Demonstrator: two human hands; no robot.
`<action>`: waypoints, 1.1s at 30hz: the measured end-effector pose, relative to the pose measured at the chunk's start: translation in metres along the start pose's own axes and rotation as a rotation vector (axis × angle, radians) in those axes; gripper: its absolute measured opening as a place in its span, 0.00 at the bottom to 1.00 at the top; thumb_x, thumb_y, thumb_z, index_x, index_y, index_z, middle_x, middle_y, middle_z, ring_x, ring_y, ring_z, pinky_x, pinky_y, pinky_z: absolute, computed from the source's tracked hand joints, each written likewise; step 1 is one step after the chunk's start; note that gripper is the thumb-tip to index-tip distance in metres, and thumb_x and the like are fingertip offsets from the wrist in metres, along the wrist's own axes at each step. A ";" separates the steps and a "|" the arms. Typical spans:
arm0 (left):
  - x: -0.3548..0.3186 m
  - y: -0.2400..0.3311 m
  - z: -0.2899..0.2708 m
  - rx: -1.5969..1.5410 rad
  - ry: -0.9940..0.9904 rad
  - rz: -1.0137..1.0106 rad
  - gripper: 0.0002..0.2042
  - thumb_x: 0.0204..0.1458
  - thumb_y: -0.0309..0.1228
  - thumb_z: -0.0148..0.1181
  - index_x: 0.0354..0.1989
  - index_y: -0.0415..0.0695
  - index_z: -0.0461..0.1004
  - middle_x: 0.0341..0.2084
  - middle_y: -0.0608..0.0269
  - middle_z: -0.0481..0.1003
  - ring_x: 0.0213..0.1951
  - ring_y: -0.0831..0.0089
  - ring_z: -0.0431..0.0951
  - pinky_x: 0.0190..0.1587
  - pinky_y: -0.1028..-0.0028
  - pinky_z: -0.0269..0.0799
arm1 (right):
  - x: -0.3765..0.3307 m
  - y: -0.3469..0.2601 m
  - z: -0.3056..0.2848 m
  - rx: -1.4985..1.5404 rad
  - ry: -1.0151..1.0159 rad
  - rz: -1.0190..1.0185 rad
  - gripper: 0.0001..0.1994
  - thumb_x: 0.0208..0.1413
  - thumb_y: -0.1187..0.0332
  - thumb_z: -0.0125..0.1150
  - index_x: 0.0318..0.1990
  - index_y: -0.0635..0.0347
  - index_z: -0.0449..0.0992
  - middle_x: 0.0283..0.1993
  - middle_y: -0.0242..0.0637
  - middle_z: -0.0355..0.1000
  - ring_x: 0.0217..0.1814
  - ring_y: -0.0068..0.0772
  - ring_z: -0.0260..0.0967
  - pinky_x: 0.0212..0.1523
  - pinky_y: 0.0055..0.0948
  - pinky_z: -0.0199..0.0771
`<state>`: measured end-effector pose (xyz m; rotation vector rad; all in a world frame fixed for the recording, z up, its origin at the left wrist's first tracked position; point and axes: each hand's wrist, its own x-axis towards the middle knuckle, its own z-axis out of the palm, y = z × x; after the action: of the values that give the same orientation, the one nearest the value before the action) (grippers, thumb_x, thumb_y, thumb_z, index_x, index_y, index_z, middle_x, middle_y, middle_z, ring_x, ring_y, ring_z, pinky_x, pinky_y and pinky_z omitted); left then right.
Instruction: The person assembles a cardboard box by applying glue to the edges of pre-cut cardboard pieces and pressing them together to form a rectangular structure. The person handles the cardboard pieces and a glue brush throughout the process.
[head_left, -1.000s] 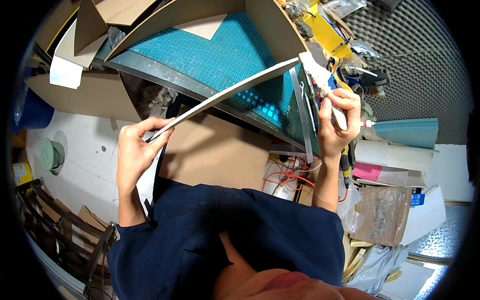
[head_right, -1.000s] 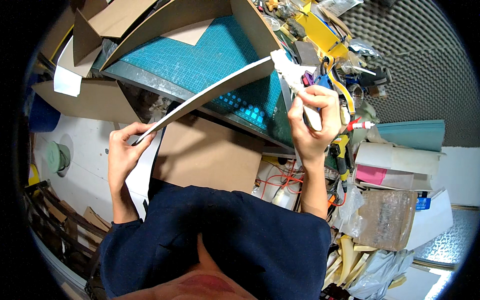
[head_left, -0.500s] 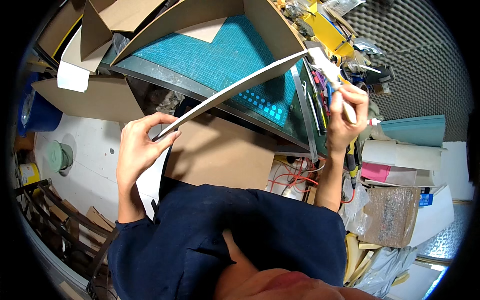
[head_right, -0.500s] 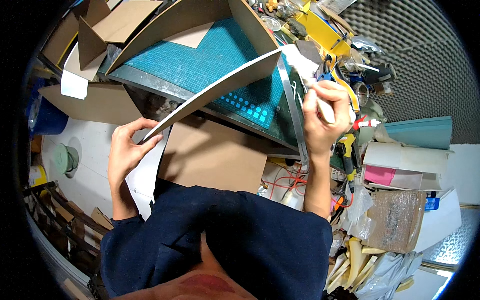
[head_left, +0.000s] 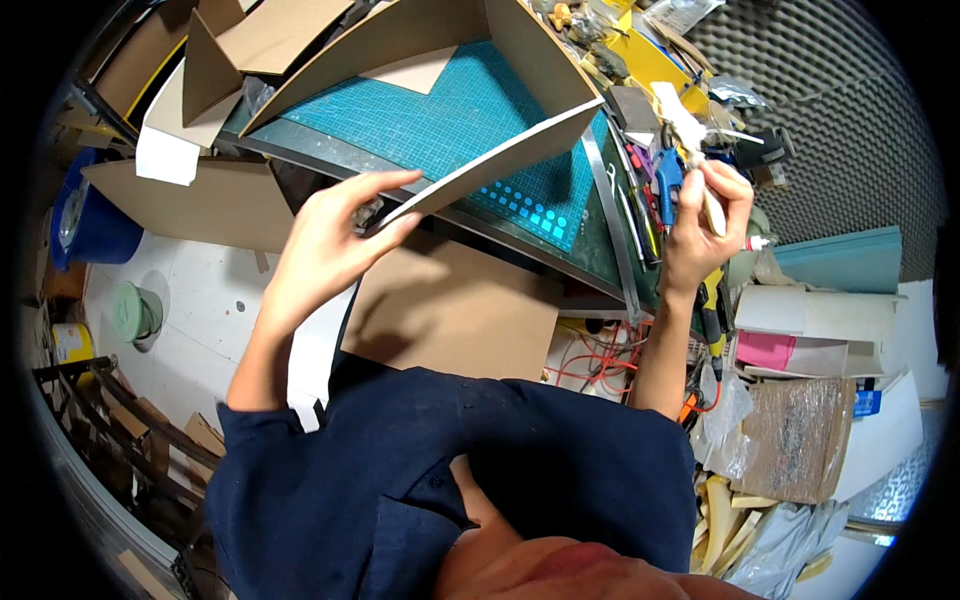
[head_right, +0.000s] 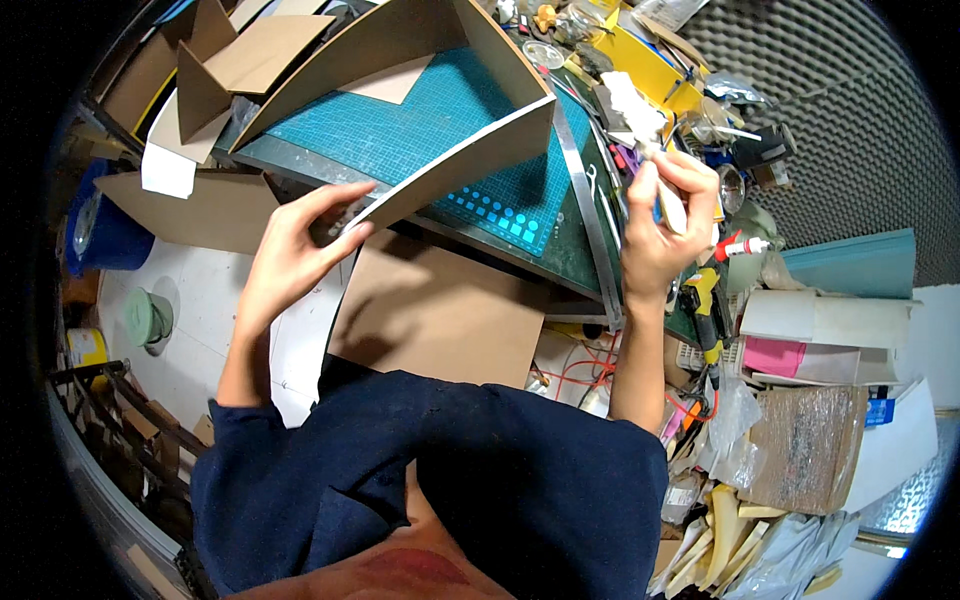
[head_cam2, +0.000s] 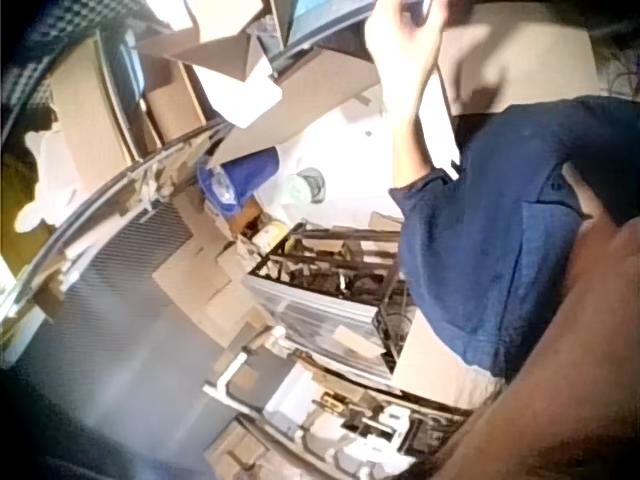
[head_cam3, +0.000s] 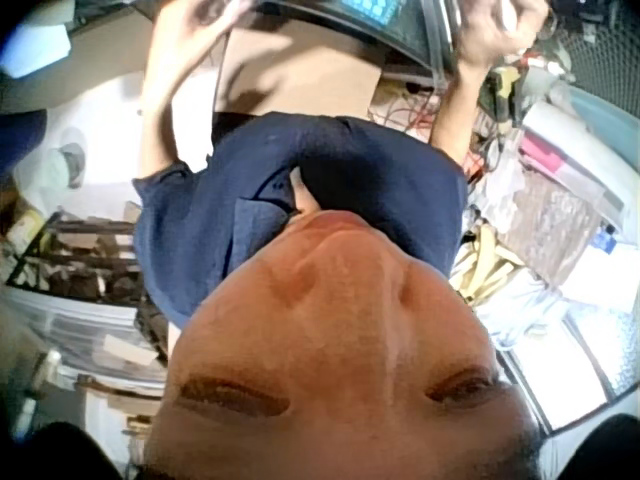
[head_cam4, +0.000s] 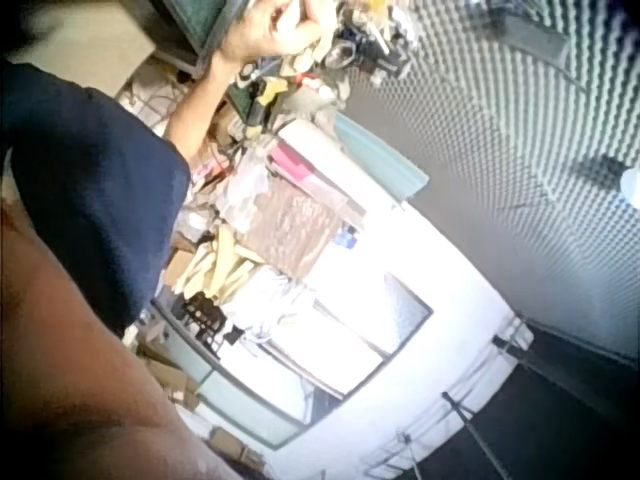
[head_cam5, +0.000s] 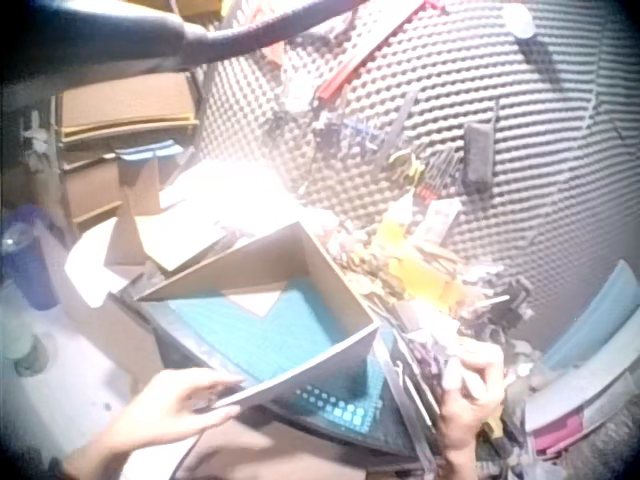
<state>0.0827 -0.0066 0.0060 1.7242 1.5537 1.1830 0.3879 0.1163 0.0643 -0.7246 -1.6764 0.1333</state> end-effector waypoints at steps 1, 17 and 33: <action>0.010 0.003 0.004 -0.013 -0.021 0.039 0.21 0.51 0.34 0.63 0.54 0.43 0.73 0.43 0.56 0.78 0.43 0.71 0.77 0.49 0.72 0.70 | -0.003 -0.001 -0.002 0.055 0.028 0.035 0.06 0.52 0.80 0.60 0.36 0.65 0.70 0.42 0.41 0.69 0.38 0.25 0.67 0.41 0.22 0.70; 0.109 0.051 0.049 -0.372 -0.367 0.153 0.28 0.51 0.30 0.61 0.62 0.42 0.64 0.58 0.60 0.69 0.59 0.71 0.67 0.64 0.71 0.57 | -0.050 -0.018 -0.050 0.052 0.122 0.149 0.06 0.56 0.78 0.57 0.40 0.65 0.69 0.44 0.40 0.67 0.40 0.21 0.65 0.42 0.20 0.67; 0.004 0.050 -0.019 -0.155 0.055 0.171 0.15 0.53 0.29 0.60 0.51 0.44 0.74 0.44 0.62 0.77 0.46 0.75 0.75 0.50 0.74 0.69 | 0.028 0.031 0.014 0.366 0.030 0.257 0.09 0.63 0.71 0.53 0.47 0.67 0.72 0.42 0.39 0.74 0.43 0.26 0.74 0.47 0.25 0.74</action>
<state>0.0912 -0.0159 0.0581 1.7615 1.3285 1.4074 0.3856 0.1602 0.0699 -0.6544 -1.4705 0.5919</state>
